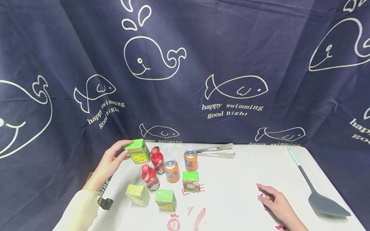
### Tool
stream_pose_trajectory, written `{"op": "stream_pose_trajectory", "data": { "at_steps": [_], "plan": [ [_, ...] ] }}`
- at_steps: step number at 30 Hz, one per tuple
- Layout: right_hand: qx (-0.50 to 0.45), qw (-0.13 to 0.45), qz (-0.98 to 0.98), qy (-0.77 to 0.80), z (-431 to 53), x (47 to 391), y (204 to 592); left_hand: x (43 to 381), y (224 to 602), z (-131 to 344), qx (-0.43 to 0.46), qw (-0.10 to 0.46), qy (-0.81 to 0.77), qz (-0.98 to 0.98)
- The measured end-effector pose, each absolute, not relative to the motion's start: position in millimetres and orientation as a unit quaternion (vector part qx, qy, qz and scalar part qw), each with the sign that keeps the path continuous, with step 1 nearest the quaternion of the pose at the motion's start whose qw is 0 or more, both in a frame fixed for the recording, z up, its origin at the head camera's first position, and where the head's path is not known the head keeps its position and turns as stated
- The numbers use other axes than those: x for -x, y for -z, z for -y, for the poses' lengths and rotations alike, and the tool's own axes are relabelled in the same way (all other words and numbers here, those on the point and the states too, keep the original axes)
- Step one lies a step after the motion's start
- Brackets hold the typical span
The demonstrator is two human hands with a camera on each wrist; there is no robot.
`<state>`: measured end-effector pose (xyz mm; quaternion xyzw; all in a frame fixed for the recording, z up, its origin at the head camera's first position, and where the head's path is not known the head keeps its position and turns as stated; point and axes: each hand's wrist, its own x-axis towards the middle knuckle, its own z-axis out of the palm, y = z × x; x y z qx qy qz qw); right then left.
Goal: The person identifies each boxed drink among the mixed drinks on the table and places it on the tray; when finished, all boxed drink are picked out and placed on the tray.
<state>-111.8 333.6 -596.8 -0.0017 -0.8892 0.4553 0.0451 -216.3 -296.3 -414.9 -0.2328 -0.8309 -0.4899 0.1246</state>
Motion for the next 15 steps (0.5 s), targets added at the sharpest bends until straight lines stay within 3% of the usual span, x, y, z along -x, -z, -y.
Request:
{"op": "stream_pose_trajectory", "data": {
  "at_steps": [15],
  "plan": [
    [0.01, 0.038, 0.888, -0.458, -334.8, 112.1, 599.1, 220.1, 408.7, 275.7, 0.277, 0.119, 0.494, 0.816]
  ]
}}
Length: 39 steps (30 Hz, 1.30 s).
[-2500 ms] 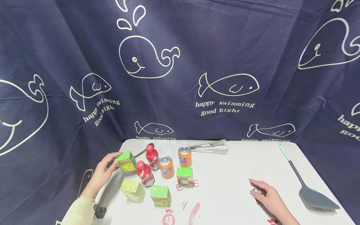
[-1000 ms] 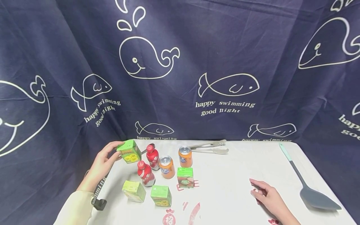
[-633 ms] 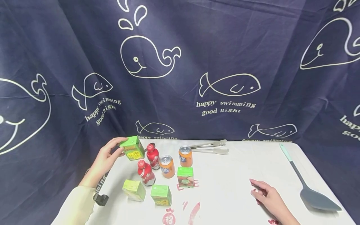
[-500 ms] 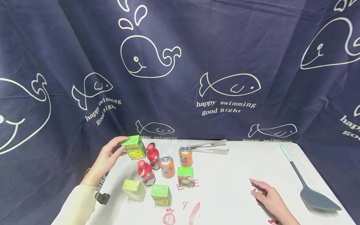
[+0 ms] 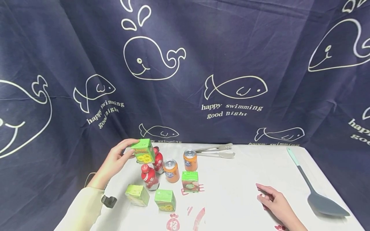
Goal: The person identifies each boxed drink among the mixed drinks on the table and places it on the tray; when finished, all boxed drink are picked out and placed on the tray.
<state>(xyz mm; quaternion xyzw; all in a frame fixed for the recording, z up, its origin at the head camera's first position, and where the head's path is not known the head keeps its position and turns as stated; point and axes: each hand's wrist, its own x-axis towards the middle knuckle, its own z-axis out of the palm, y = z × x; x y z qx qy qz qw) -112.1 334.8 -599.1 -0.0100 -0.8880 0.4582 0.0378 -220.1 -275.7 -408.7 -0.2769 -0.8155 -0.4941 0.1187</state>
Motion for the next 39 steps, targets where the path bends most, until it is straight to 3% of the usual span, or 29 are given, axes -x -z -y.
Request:
{"op": "stream_pose_trajectory", "data": {
  "at_steps": [28, 39],
  "plan": [
    [0.021, 0.017, 0.893, -0.449, -333.2, 110.8, 593.9, 232.3, 413.1, 211.7, 0.317, 0.074, 0.462, 0.825],
    [0.0, 0.029, 0.882, -0.471, -332.0, 110.8, 594.1, 237.2, 417.8, 186.8, 0.335, 0.102, 0.442, 0.826]
  ]
}}
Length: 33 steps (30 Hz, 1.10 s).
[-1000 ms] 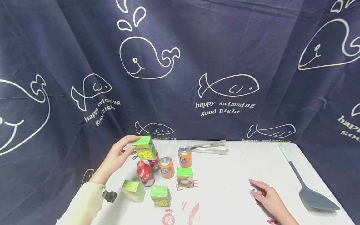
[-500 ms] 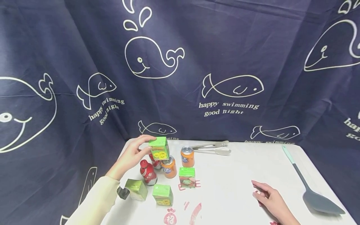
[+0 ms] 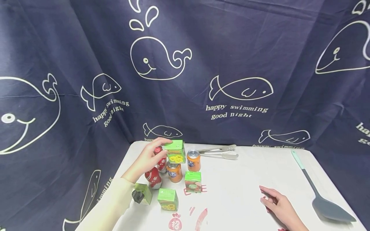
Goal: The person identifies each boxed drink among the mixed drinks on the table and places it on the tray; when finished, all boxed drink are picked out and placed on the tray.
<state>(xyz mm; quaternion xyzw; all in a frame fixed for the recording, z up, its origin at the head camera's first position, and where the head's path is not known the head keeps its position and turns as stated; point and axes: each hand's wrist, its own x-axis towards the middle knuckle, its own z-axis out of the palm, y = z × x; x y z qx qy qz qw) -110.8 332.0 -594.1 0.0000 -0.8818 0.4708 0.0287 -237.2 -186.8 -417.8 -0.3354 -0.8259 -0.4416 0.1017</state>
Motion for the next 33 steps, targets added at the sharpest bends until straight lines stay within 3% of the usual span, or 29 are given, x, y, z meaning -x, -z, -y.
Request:
{"op": "stream_pose_trajectory", "data": {
  "at_steps": [14, 33],
  "plan": [
    [0.002, 0.021, 0.879, -0.476, -333.5, 110.9, 595.4, 236.6, 423.0, 155.2, 0.322, 0.063, 0.461, 0.825],
    [0.02, 0.005, 0.886, -0.463, -334.9, 111.7, 595.9, 242.1, 438.4, 114.5, 0.328, 0.054, 0.475, 0.815]
  ]
}}
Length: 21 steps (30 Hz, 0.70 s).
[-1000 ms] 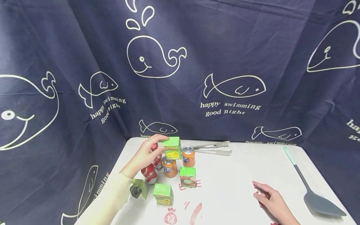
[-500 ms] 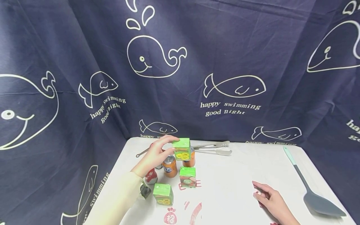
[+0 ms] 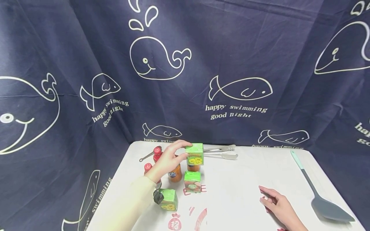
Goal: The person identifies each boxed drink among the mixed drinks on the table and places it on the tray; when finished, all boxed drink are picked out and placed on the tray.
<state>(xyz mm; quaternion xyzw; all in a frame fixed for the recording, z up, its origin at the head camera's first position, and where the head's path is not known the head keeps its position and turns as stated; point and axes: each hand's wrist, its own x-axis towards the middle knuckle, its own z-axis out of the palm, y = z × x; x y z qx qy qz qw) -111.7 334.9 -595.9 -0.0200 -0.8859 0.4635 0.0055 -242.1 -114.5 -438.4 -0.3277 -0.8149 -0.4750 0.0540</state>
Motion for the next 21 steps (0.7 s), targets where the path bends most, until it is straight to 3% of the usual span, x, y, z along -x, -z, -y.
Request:
{"op": "stream_pose_trajectory", "data": {
  "at_steps": [11, 21],
  "plan": [
    [0.01, 0.025, 0.889, -0.458, -336.1, 111.1, 596.1, 241.7, 447.8, 89.1, 0.344, 0.07, 0.469, 0.81],
    [0.013, 0.018, 0.89, -0.456, -335.4, 111.6, 595.6, 239.0, 452.1, 73.4, 0.321, 0.027, 0.506, 0.8]
  ]
}}
